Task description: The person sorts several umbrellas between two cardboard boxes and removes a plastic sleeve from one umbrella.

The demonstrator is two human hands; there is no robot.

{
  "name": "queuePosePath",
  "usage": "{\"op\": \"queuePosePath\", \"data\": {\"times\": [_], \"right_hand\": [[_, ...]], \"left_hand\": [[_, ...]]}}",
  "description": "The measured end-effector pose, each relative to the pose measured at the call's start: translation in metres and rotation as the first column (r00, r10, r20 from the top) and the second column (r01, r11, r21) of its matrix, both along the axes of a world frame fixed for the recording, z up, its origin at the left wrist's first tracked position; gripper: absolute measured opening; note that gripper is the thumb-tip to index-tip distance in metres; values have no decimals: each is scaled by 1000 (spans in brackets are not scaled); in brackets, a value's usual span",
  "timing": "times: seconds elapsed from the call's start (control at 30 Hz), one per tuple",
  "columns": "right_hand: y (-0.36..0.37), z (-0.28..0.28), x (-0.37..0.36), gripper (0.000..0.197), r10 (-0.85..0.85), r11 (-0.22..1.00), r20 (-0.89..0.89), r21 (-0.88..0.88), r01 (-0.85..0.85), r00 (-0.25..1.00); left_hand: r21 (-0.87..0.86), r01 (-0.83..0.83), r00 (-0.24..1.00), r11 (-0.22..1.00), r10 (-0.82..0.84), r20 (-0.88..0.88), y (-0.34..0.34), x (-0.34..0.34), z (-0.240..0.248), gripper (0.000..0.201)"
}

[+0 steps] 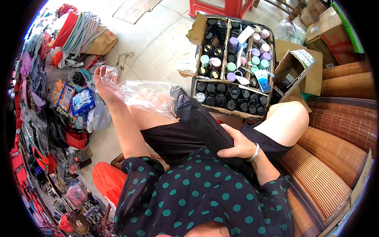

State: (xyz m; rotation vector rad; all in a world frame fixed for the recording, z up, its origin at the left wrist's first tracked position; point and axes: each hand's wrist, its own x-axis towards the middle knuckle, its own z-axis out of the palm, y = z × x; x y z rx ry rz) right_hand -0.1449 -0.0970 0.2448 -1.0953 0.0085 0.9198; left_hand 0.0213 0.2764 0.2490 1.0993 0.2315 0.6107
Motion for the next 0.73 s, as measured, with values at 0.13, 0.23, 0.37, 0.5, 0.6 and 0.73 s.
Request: {"op": "queuePosePath", "data": {"times": [0.13, 0.23, 0.37, 0.5, 0.6, 0.73], "right_hand": [[-3, -1, -1, 75, 38, 998, -36, 54, -36, 999], [-4, 0, -2, 75, 39, 995, -16, 93, -37, 999], [-1, 5, 0, 77, -8, 987, -49, 159, 16, 999], [1, 8, 5, 79, -4, 981, -71, 195, 18, 997], [3, 6, 7, 82, 31, 971, -100, 238, -6, 994], [-2, -18, 2, 85, 142, 974, -118, 192, -118, 983]], "left_hand": [[13, -55, 996, 998, 54, 71, -4, 1, 5, 45], [13, -81, 991, 997, 79, 106, 3, 1, 8, 46], [8, -74, 990, 997, 73, 122, 7, 0, 8, 49], [11, -78, 990, 997, 76, 115, 1, -2, 8, 49], [48, -69, 996, 996, 66, 59, 0, -4, 7, 53], [-25, -3, 999, 1000, 5, 53, -3, -1, 0, 62]]}}
